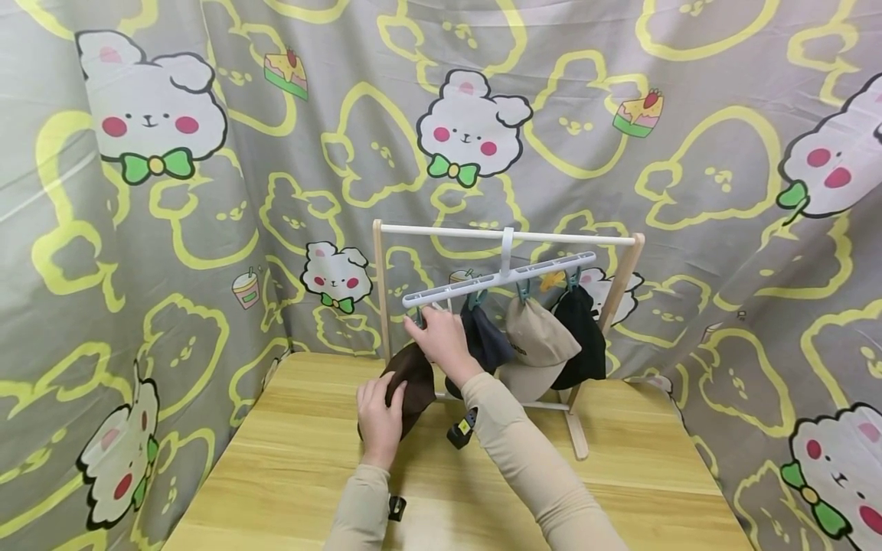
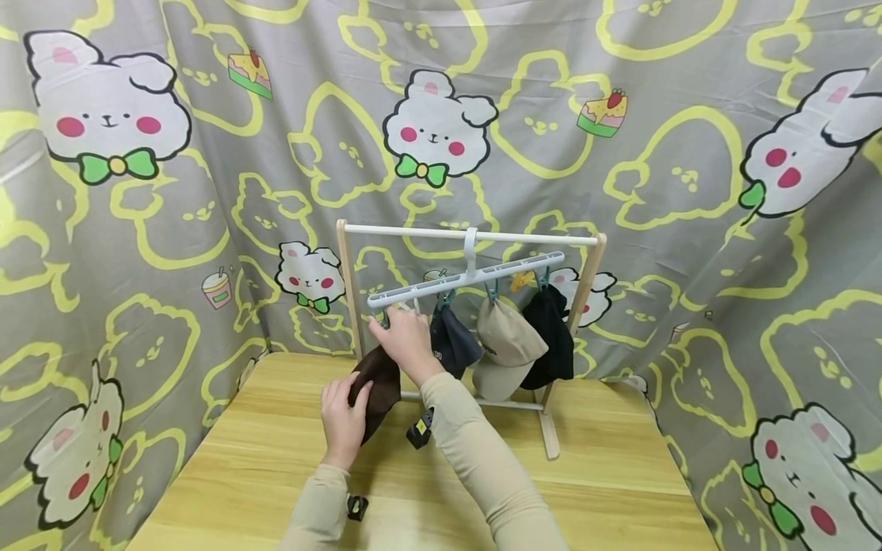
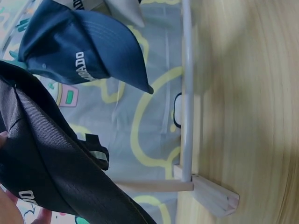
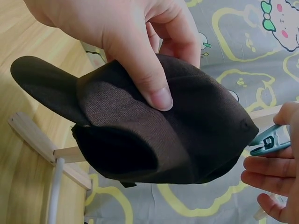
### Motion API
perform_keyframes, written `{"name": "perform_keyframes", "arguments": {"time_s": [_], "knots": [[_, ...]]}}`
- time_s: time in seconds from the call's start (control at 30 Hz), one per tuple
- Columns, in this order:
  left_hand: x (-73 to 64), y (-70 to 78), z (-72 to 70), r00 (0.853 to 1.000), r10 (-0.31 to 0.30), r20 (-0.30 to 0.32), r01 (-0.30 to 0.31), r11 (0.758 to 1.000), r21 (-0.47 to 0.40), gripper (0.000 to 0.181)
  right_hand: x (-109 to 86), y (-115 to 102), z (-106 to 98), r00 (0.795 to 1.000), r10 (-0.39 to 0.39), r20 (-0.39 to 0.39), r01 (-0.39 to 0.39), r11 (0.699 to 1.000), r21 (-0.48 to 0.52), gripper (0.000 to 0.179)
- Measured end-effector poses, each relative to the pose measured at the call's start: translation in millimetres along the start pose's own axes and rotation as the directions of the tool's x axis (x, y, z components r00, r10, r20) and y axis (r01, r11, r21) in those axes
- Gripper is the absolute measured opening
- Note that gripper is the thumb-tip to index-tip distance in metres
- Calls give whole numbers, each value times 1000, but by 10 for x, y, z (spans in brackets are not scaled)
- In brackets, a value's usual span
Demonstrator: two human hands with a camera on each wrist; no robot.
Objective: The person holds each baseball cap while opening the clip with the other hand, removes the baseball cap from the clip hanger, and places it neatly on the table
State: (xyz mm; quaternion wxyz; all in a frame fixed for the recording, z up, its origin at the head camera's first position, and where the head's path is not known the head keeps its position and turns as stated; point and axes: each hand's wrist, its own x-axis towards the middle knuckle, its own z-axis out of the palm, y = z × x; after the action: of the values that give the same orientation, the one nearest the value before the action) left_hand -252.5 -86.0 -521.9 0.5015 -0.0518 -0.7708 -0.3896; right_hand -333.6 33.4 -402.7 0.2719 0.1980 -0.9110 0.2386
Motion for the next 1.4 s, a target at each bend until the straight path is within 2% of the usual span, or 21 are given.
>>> {"name": "perform_keyframes", "arguments": {"time_s": [0.47,0.67,0.87,1.1,1.4], "knots": [[-26,-45,-47,1000,-17,-18,16,1000,-17,20,-1,-10,-13,1000,-13,-14,13,1000,7,46],[-25,-64,-64,999,8,-35,-8,1000,-6,23,2,-12,-30,1000,-12,0,12,1000,8,46],[-27,-84,-90,1000,1,-31,-1,1000,-17,24,7,-7,-30,1000,-7,17,7,1000,6,44],[-21,-103,-118,997,56,-50,-57,998,-11,26,9,5,-37,1000,-9,14,9,1000,9,46],[-24,-130,-171,997,64,-45,-64,998,-3,23,-1,3,-56,1000,-16,19,16,1000,12,47]]}}
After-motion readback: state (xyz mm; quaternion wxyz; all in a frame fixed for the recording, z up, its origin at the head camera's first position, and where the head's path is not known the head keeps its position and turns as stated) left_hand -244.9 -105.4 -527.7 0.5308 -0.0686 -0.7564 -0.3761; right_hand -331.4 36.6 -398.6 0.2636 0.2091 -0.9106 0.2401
